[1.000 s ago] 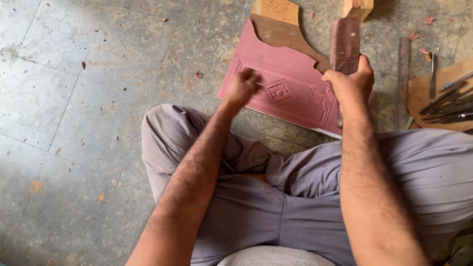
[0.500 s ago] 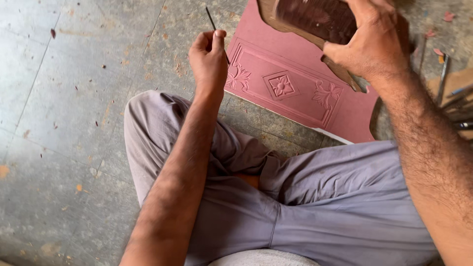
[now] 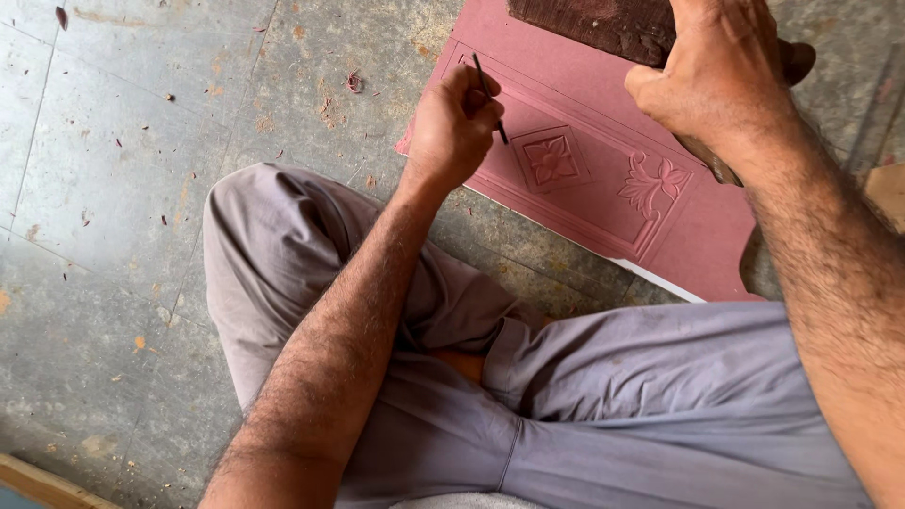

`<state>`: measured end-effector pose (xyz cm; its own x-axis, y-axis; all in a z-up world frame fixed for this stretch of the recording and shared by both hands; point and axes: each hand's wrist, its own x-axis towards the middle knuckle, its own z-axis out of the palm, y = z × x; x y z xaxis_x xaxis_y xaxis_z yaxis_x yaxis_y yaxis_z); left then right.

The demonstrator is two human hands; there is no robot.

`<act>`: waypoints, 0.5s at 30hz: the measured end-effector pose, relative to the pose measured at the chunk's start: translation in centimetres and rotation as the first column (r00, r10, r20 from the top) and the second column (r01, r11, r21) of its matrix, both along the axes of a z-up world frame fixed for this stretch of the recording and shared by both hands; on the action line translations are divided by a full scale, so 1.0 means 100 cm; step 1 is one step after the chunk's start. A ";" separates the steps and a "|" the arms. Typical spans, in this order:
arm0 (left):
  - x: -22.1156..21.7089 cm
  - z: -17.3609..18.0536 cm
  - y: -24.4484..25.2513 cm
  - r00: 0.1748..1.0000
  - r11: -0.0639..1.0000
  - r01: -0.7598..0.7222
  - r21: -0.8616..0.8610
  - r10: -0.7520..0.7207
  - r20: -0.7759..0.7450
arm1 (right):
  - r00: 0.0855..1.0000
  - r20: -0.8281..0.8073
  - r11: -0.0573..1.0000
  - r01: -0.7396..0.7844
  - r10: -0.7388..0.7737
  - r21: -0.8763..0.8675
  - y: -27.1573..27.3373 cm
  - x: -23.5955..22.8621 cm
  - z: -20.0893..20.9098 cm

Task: The person marks lines on a piece of wood using a ruler and a pencil, and then carves patterns into the wood using a small chisel and a wooden mallet.

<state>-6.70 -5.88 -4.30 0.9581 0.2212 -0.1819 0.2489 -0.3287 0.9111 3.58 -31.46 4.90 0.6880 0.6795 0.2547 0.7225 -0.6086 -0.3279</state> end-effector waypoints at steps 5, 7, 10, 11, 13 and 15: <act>-0.001 0.003 -0.004 0.998 0.998 0.058 -0.035 -0.057 0.008 | 0.994 -0.096 0.997 0.056 -0.061 -0.061 0.000 0.009 -0.017; 0.001 0.007 -0.005 0.998 0.998 0.033 -0.060 -0.036 -0.046 | 1.000 0.024 0.998 0.006 -0.004 -0.063 0.000 0.014 -0.020; -0.001 0.010 -0.005 0.999 0.999 0.044 -0.031 -0.044 0.005 | 1.000 0.025 0.999 -0.012 0.013 -0.051 0.002 0.016 -0.023; -0.001 0.010 -0.005 0.999 0.999 0.047 -0.024 -0.047 0.001 | 1.000 -0.004 0.999 -0.006 0.006 -0.044 0.002 0.016 -0.024; 0.000 0.011 -0.006 0.998 0.998 0.055 -0.018 -0.055 -0.004 | 1.000 0.025 0.998 0.002 0.000 -0.060 0.003 0.015 -0.023; 0.002 0.011 -0.008 0.998 0.998 0.068 0.017 -0.068 -0.014 | 0.999 0.032 0.997 0.007 -0.005 -0.071 0.002 0.014 -0.021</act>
<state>-6.54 -6.65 -3.23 0.9685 0.1587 -0.1917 0.2376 -0.3610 0.9018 4.95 -31.30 2.80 0.6845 0.6924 0.2280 0.7281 -0.6341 -0.2603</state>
